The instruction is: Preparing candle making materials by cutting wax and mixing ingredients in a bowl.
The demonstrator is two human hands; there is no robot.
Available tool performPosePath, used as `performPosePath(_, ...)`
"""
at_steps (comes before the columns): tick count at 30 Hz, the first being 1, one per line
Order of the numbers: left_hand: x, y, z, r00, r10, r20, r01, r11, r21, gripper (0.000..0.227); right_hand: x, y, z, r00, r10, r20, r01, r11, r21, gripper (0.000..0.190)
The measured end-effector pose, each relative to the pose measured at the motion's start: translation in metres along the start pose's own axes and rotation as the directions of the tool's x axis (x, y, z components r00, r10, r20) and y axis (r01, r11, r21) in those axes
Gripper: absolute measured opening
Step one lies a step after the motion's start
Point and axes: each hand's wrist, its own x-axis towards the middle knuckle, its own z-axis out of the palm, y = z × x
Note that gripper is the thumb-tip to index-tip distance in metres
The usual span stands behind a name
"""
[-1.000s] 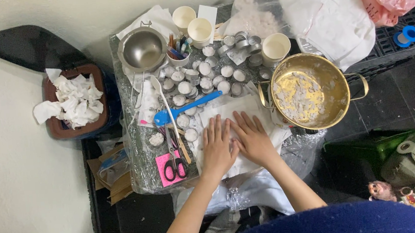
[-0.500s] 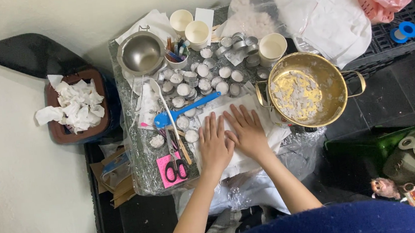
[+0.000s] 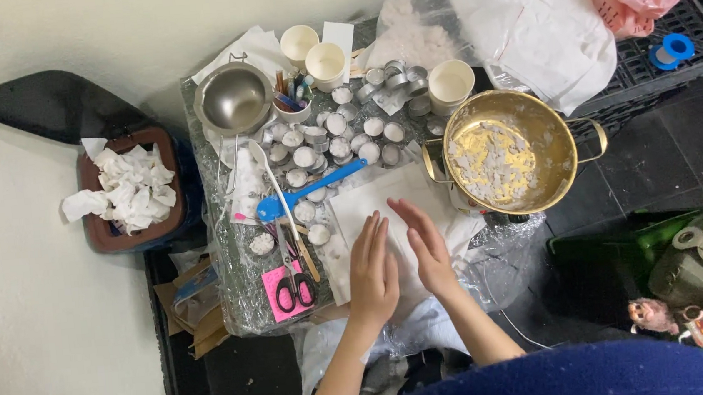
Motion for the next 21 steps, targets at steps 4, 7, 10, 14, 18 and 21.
performPosePath(4, -0.007, 0.023, 0.013, 0.984, 0.150, -0.098, -0.168, 0.960, -0.225, 0.067, 0.005, -0.020, 0.024, 0.970, 0.219, 0.106, -0.230, 0.684, 0.692, 0.078)
performPosePath(7, -0.010, 0.013, 0.021, 0.921, 0.389, 0.006, -0.389, 0.920, -0.044, 0.079, 0.010, -0.031, 0.023, 0.960, 0.204, 0.194, -0.279, 0.599, 0.750, 0.092)
performPosePath(10, 0.004, -0.005, 0.012, 0.911, 0.392, 0.126, -0.411, 0.890, 0.199, 0.076, 0.012, -0.039, 0.020, 0.939, 0.227, 0.257, -0.335, 0.440, 0.833, 0.092)
performPosePath(14, 0.012, -0.011, 0.008, 0.994, 0.104, -0.020, -0.095, 0.957, 0.274, 0.063, 0.013, -0.024, 0.018, 0.915, 0.324, 0.241, -0.399, 0.638, 0.658, 0.089)
performPosePath(18, 0.015, -0.020, 0.001, 0.987, 0.143, 0.071, -0.159, 0.925, 0.346, 0.056, 0.007, -0.023, 0.018, 0.897, 0.290, 0.333, -0.442, 0.583, 0.682, 0.088)
performPosePath(21, 0.024, -0.018, -0.034, 0.992, 0.054, -0.114, -0.024, 0.968, 0.250, 0.072, -0.001, -0.031, 0.010, 0.939, 0.165, 0.303, -0.314, 0.771, 0.555, 0.075)
